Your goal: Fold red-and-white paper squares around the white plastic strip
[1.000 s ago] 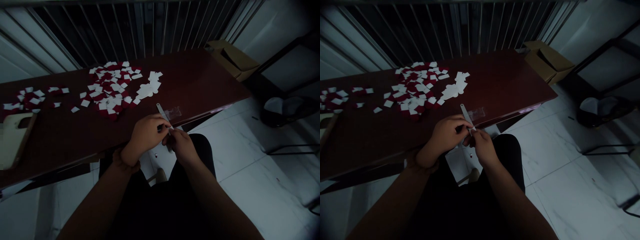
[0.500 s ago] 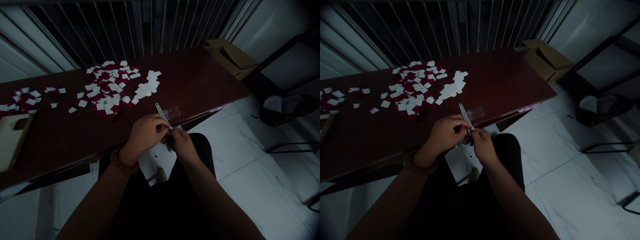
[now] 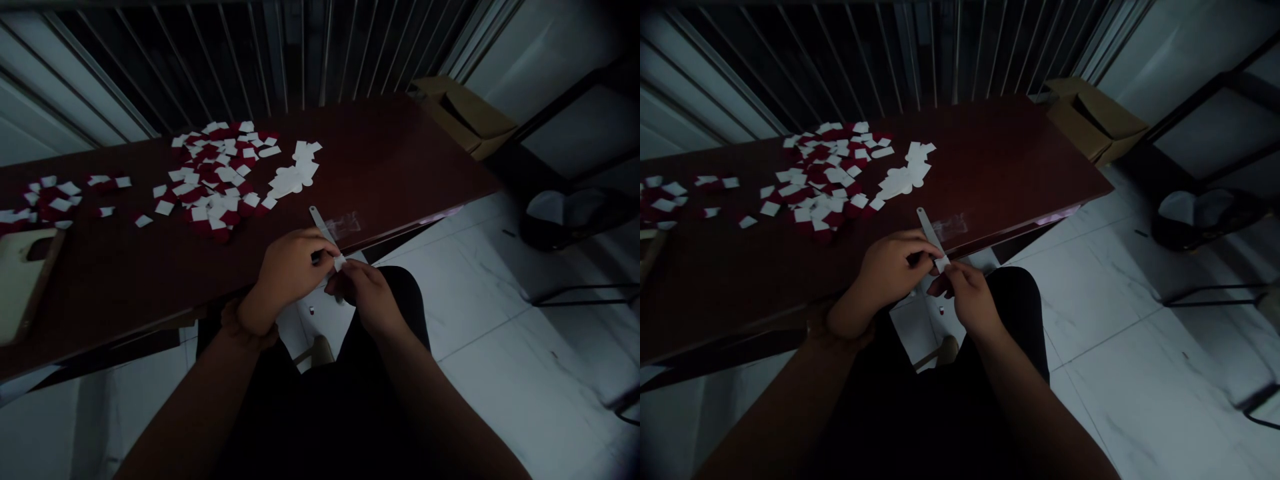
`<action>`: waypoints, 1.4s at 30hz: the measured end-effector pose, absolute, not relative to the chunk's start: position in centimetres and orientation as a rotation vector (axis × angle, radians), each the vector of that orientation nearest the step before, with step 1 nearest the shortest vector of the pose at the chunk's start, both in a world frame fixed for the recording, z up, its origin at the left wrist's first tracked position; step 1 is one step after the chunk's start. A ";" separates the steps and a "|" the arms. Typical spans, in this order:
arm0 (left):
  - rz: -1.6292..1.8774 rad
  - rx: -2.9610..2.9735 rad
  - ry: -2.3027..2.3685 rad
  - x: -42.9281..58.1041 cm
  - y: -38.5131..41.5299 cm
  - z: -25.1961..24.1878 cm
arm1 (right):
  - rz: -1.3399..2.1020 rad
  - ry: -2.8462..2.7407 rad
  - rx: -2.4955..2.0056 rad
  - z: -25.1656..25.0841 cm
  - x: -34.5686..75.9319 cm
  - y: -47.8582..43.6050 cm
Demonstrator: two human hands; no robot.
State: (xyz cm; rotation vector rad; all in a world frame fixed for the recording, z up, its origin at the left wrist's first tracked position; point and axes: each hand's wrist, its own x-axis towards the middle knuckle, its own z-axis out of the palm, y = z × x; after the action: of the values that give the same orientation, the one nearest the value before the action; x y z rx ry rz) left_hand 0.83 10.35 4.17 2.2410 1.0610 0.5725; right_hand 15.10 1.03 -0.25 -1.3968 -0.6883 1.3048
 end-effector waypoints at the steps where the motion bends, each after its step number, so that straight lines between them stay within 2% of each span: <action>1: 0.573 2.248 1.059 0.8 10.4 4.1 | 1.296 -0.701 -1.402 -0.2 15.0 1.2; 8: 0.563 2.274 1.068 0.7 10.4 4.1 | 1.238 -0.774 -1.432 -0.1 15.0 2.5; 14: 0.616 2.291 1.088 0.9 10.4 4.0 | 1.320 -0.691 -1.440 0.4 15.2 1.7; 19: 0.934 2.215 1.094 0.2 8.1 4.2 | 1.299 -0.701 -1.449 0.6 15.3 0.8; 22: 0.998 1.996 1.124 -0.7 5.4 3.5 | 1.279 -0.706 -1.446 0.5 15.4 0.5; 26: 0.784 1.387 1.197 -0.4 3.5 0.9 | 1.235 -0.694 -1.430 0.0 15.6 0.4; 30: 0.776 0.869 1.076 1.8 4.0 -0.3 | 1.206 -0.689 -1.413 -0.4 15.6 0.4; 42: 0.905 0.452 1.066 4.0 3.8 0.4 | 1.219 -0.686 -1.419 -0.1 15.4 0.5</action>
State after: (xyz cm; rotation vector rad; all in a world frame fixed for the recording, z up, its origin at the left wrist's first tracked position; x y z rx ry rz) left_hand 4.03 3.80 0.38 0.4516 1.0659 0.9054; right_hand 15.42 0.45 -0.13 -1.4194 -0.6858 1.2188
